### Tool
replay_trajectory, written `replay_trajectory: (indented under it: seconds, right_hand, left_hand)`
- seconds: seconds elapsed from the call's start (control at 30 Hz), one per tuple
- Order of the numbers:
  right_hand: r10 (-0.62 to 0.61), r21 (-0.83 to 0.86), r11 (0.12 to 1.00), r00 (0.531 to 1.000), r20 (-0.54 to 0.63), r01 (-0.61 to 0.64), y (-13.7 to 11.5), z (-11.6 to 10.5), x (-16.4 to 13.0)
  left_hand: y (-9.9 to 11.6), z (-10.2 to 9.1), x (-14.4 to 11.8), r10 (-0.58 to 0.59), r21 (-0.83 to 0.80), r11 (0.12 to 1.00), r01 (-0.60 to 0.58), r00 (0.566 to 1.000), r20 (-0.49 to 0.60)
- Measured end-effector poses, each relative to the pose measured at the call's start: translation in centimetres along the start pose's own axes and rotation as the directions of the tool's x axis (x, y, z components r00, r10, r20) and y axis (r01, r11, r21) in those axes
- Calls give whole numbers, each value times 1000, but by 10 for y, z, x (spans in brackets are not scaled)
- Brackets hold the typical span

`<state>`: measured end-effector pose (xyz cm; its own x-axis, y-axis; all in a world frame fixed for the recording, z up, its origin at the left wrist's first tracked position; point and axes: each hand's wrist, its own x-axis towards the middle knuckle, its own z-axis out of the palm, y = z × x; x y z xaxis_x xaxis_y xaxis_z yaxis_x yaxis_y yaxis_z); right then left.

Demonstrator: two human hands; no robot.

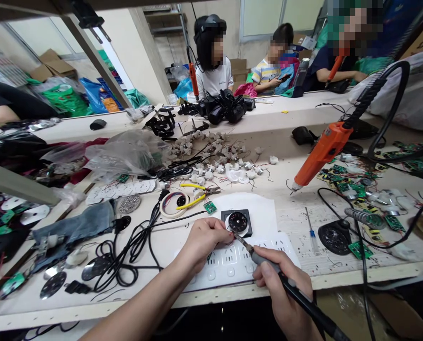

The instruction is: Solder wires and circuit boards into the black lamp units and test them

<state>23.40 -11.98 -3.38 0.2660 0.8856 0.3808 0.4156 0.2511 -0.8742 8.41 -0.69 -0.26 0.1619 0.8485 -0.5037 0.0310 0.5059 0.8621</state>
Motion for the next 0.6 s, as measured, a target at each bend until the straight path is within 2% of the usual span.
replay_trajectory:
  seconds: [0.27, 0.6]
  right_hand:
    - [52, 47, 998, 999, -17, -51, 2, 3, -3]
    - [50, 41, 998, 999, -10, -50, 2, 4, 0]
  left_hand:
    - [0, -1, 0, -1, -19, 1000, 1, 1000, -2]
    - [2, 0, -1, 8, -27, 1000, -7, 1000, 2]
